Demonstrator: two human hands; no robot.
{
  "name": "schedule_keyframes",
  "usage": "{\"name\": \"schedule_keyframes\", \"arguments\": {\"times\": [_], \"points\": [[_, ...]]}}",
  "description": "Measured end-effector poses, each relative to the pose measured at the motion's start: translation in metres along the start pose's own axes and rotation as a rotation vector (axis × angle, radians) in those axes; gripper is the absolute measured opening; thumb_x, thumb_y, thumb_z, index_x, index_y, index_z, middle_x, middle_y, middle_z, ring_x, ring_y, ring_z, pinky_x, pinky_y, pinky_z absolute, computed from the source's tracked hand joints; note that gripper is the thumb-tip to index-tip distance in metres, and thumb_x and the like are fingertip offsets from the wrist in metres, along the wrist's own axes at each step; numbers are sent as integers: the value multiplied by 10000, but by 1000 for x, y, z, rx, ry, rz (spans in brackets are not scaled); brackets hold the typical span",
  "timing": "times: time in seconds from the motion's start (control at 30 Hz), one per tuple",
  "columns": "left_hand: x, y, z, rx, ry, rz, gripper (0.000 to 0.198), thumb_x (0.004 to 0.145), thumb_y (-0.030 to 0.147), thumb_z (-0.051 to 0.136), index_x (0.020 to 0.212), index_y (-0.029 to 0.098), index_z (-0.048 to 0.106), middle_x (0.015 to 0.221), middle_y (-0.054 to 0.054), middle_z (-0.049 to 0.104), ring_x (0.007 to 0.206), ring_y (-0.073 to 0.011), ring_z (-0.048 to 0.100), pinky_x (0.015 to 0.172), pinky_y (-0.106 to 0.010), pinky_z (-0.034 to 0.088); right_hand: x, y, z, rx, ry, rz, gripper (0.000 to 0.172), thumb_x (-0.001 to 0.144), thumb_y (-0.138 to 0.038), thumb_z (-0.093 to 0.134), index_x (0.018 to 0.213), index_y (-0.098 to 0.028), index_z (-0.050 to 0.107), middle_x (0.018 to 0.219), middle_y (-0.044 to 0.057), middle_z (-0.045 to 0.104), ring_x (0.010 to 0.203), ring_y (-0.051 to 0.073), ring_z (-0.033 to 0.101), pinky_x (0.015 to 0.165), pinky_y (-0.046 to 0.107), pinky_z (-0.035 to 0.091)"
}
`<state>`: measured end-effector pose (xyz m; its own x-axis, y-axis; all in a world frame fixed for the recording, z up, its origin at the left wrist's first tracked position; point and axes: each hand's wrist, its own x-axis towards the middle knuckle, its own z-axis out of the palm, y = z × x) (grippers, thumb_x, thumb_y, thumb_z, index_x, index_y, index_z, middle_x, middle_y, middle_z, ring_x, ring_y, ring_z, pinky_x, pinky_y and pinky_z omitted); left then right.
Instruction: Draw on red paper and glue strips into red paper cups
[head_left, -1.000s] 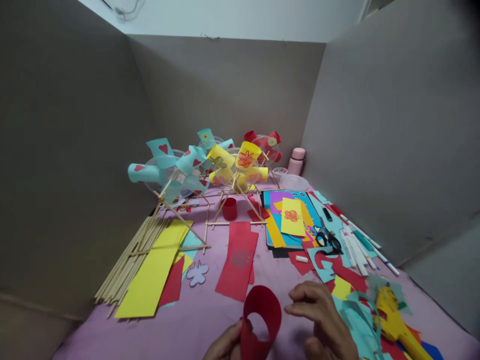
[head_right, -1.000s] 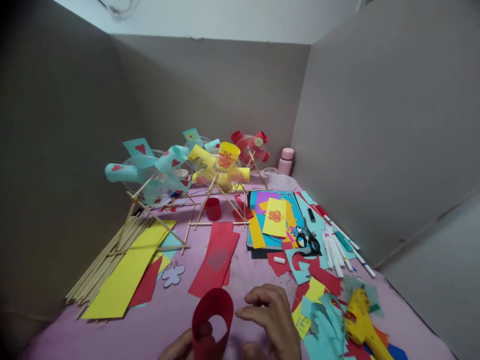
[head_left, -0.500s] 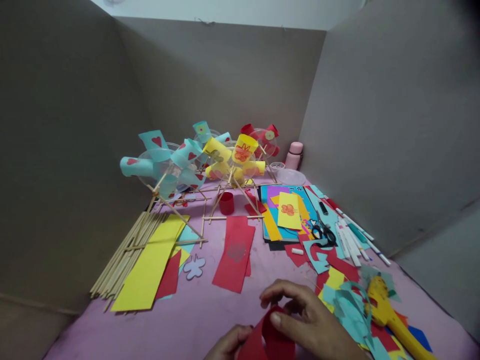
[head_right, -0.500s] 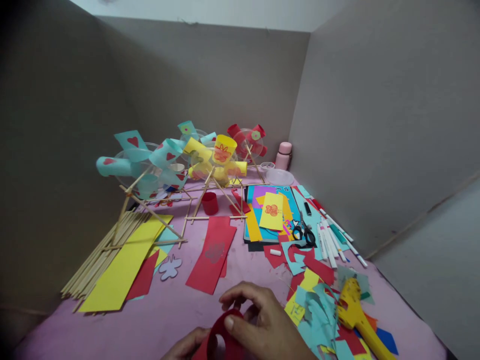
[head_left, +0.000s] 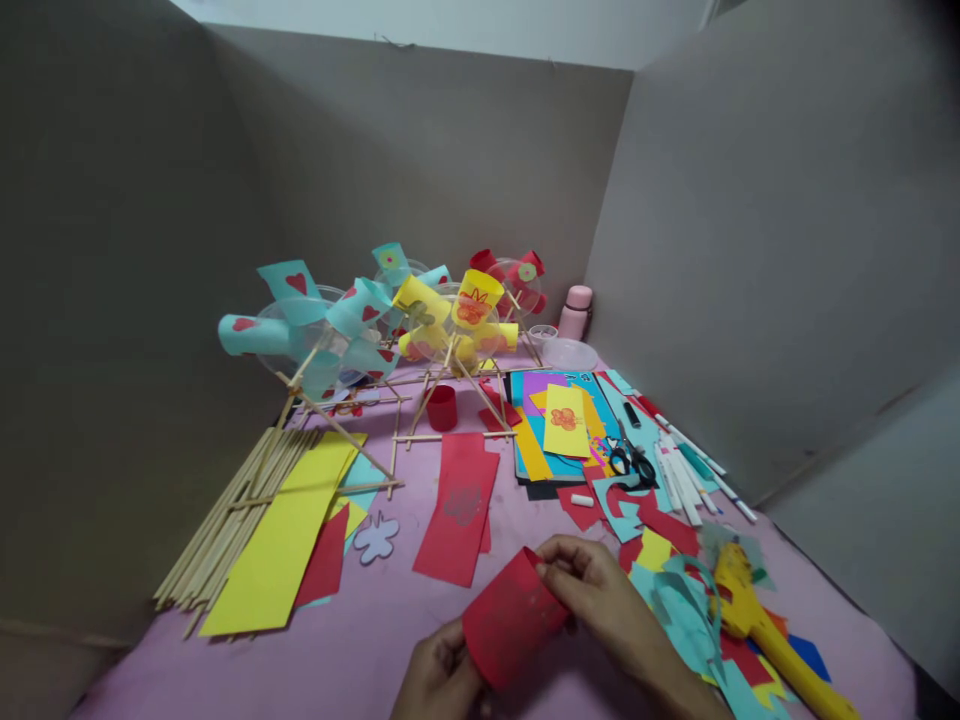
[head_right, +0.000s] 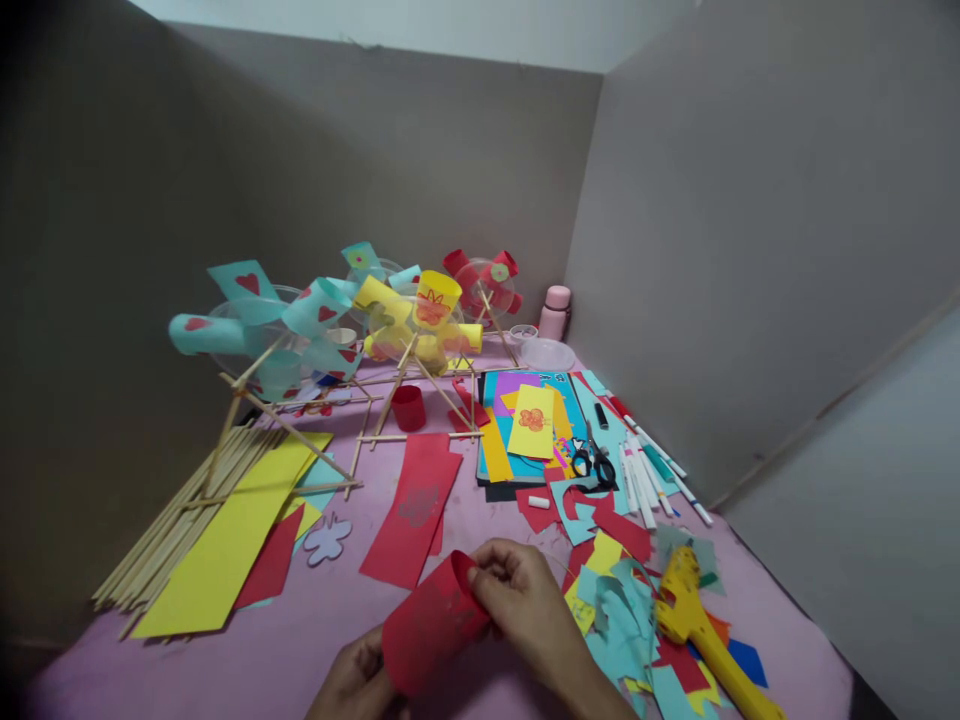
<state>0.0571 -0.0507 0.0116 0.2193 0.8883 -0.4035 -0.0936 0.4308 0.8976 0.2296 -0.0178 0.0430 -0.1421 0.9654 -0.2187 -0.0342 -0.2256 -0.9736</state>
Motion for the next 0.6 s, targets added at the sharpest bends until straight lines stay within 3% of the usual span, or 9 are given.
{"name": "schedule_keyframes", "arguments": {"times": [0.1, 0.23, 0.47, 0.6], "points": [[4, -2, -2, 17, 87, -13, 442, 588, 581, 698, 558, 152, 593, 395, 55, 453, 390, -70, 334, 447, -218, 224, 3, 2, 0, 2, -23, -19, 425, 748, -582, 607, 711, -158, 606, 533, -55, 532, 412, 76, 502, 404, 181, 364], [4, -5, -2, -42, 132, -62, 509, 534, 652, 694, 572, 158, 582, 428, 41, 509, 364, -58, 344, 422, -204, 241, 9, 4, -3, 60, -45, 32, 451, 704, -577, 660, 859, -154, 626, 619, -37, 615, 414, 78, 568, 380, 164, 376], [1, -11, 1, 64, 63, -68, 517, 597, 666, 658, 617, 152, 614, 383, 63, 455, 361, -70, 353, 419, -210, 233, 16, 15, -1, 273, -93, 231, 252, 595, -322, 758, 611, -136, 589, 423, -67, 556, 306, 37, 454, 337, 138, 369], [2, -11, -3, -3, 117, -35, 539, 559, 688, 678, 595, 158, 590, 396, 55, 483, 361, -67, 370, 416, -204, 245, 18, 15, -1, 222, -76, 150, 378, 666, -495, 721, 721, -138, 610, 452, -61, 554, 314, 58, 499, 323, 141, 342]]}}
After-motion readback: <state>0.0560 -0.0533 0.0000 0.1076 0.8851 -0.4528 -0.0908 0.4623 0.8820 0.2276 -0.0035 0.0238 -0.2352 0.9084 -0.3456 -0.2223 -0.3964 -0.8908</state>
